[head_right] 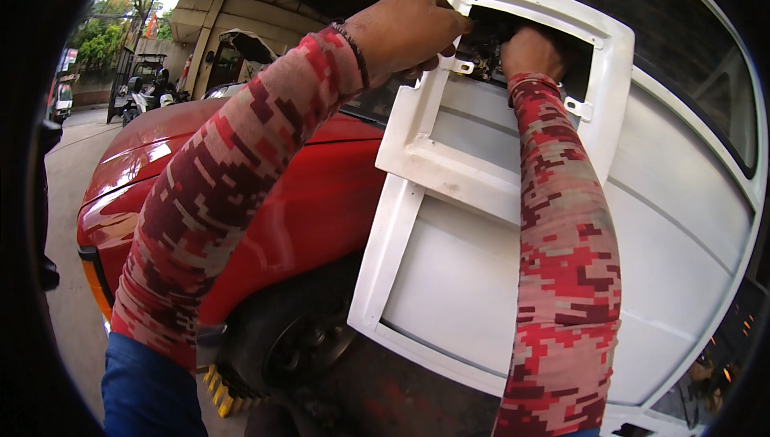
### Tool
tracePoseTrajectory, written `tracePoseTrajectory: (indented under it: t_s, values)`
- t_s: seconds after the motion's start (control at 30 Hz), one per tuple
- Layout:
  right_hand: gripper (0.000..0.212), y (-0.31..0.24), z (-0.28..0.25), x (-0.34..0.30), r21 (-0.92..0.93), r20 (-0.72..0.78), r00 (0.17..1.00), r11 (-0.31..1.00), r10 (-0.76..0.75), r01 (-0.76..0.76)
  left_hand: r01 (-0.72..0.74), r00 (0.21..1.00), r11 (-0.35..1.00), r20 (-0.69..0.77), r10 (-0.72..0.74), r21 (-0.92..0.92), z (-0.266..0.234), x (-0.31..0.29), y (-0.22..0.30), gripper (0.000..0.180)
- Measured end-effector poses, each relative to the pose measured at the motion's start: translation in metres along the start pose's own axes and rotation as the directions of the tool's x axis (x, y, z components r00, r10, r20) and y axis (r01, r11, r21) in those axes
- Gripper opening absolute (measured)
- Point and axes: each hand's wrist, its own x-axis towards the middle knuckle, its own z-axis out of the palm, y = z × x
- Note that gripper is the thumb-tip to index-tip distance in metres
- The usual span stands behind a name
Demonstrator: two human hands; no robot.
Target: The person uses a screwdriver to remove screws from a white vehicle door panel, then uses an angle grinder to cut a metal rod, and finally reattaches the door panel. The task involves disassembly, metal cutting, and reassembly of the door.
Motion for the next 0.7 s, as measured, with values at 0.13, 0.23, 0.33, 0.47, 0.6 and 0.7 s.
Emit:
tracePoseTrajectory:
  t_s: [0.13,0.23,0.33,0.47,0.6,0.7]
  values:
    - [0.034,0.0,0.009,0.001,-0.035,-0.021,0.999,0.999,-0.031,0.03,0.019,0.998,0.998,0.058,-0.015,-0.062,0.002,-0.001,-0.001,0.029]
    - [0.035,0.002,0.004,0.0,-0.047,-0.01,0.998,0.997,-0.063,0.062,0.032,0.997,0.997,0.067,-0.027,-0.069,-0.001,0.001,0.001,0.029]
    - [0.035,0.002,0.0,-0.001,-0.034,0.026,0.998,0.998,-0.055,0.056,-0.007,0.998,0.998,0.058,0.011,-0.067,-0.003,0.003,-0.001,0.03]
    - [0.035,0.0,-0.004,0.002,-0.03,0.046,0.999,0.999,-0.028,0.03,-0.157,0.984,0.975,-0.055,0.167,0.155,0.002,0.004,-0.009,0.035]
    - [0.033,-0.001,0.001,0.001,-0.081,0.023,0.998,0.995,-0.055,0.056,-0.308,0.865,0.682,-0.103,0.491,0.664,0.001,0.0,-0.025,0.037]
    - [0.031,-0.002,0.003,-0.004,-0.072,-0.046,0.998,0.997,-0.032,0.029,-0.364,0.742,0.522,-0.099,0.663,0.771,-0.003,-0.005,-0.03,0.031]
